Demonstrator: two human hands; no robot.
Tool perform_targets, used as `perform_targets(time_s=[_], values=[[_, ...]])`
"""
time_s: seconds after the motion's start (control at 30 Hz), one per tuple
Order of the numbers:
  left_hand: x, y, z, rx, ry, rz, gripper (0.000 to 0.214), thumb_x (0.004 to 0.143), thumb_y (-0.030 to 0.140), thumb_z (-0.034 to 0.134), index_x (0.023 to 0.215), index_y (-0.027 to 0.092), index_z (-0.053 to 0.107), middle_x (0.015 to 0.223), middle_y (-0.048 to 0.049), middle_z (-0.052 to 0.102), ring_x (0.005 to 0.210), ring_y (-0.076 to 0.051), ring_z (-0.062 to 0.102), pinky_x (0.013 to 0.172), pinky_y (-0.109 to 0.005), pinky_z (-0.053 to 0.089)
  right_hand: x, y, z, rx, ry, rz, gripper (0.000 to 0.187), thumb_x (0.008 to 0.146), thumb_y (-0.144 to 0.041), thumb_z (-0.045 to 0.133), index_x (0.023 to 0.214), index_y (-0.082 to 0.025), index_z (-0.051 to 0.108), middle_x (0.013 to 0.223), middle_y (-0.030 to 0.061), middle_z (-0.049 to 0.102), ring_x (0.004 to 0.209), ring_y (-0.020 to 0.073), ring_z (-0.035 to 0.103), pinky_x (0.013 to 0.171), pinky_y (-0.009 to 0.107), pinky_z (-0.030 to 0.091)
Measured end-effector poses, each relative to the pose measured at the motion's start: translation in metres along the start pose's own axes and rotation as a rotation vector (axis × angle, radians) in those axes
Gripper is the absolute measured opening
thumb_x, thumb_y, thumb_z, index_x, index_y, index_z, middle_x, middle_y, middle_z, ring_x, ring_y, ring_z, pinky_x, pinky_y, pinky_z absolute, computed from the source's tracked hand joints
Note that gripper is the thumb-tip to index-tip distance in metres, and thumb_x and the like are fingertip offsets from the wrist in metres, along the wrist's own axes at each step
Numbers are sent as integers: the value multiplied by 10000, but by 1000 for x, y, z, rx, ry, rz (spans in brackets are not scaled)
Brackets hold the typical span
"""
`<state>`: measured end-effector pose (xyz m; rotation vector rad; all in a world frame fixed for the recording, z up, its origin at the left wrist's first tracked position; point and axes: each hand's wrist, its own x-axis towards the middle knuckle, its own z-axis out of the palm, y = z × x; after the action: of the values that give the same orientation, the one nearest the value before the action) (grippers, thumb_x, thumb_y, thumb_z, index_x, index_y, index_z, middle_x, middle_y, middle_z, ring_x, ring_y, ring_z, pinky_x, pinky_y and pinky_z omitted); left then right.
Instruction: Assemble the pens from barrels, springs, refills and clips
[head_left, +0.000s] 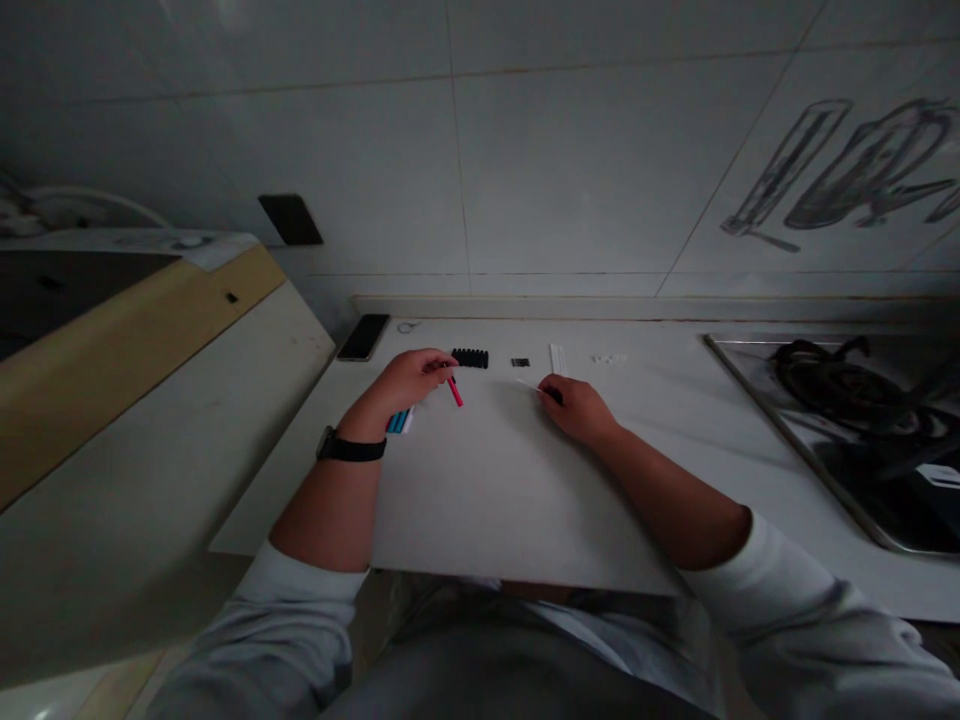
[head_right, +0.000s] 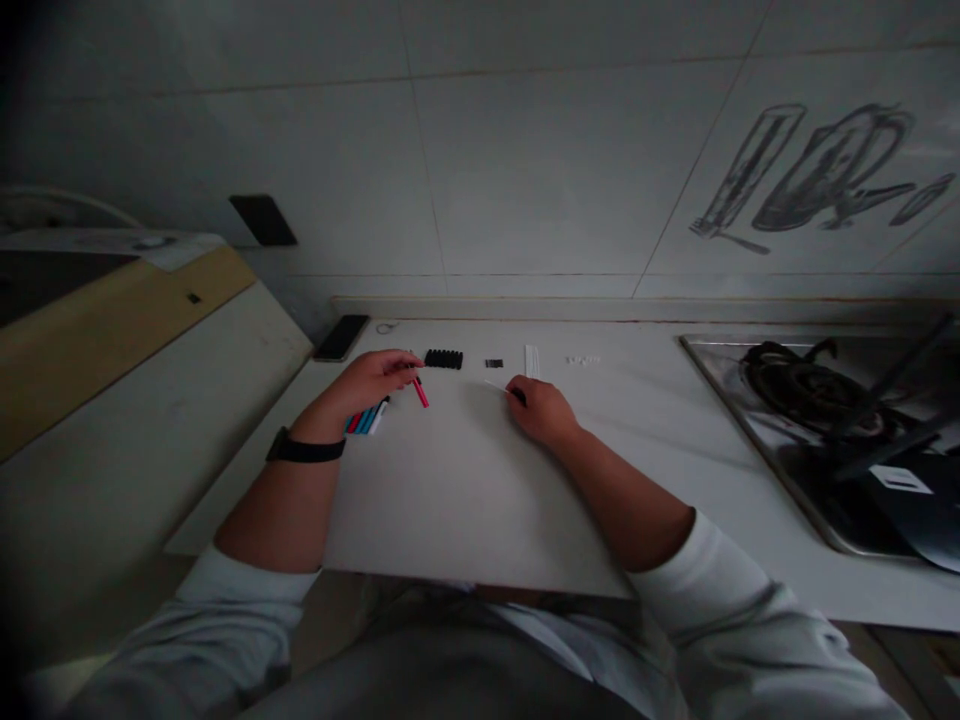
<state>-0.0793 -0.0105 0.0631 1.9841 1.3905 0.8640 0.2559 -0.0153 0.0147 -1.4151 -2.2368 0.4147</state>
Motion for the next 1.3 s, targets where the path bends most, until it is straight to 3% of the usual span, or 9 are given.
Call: perform_targets(time_s=[0.17,0.37,0.67,0.93,1.17,1.3], values=[[-4,-17,-13,172,-3,-58,183,811,367,753,913,215,761,827,-52,758,715,-188,681,620,-273,486,1,2,1,-9,-3,-5,163,957,-287,552,998,-226,698,925,72,755,792,208,656,706,302,433],[-5,-25,-6,370,-44,-109,81,770,294,769,758,218,747,723,-42,749,592,-175,643,541,-267,409,0,1,0,-1,0,1,182,964,-309,547,998,-222,703,928,79,760,793,211,666,721,308,447],[-4,-17,0,589,-163,-268,251,799,440,787,849,195,764,825,-56,770,715,-188,659,616,-283,402,0,-2,-1,-34,-15,8,196,961,-303,540,1018,-222,709,930,65,765,806,206,674,722,297,442],[-6,-7,-3,655,-185,-318,105,826,301,733,855,205,761,844,-52,768,778,-198,664,646,-295,406,0,2,1,9,-5,-5,186,953,-295,561,1024,-229,719,944,61,765,809,205,675,736,303,462],[-8,-5,-6,677,-132,-320,122,827,320,738,808,200,752,812,-60,745,714,-197,630,631,-302,393,1,-2,1,226,83,-95,218,945,-365,600,963,-228,767,967,79,719,866,202,659,819,325,511],[-6,14,14,475,-40,-138,183,893,378,692,905,202,744,796,-39,721,691,-183,621,641,-297,416,1,-13,1,574,92,25,250,890,-463,673,930,-233,763,948,64,712,865,199,645,803,331,510]])
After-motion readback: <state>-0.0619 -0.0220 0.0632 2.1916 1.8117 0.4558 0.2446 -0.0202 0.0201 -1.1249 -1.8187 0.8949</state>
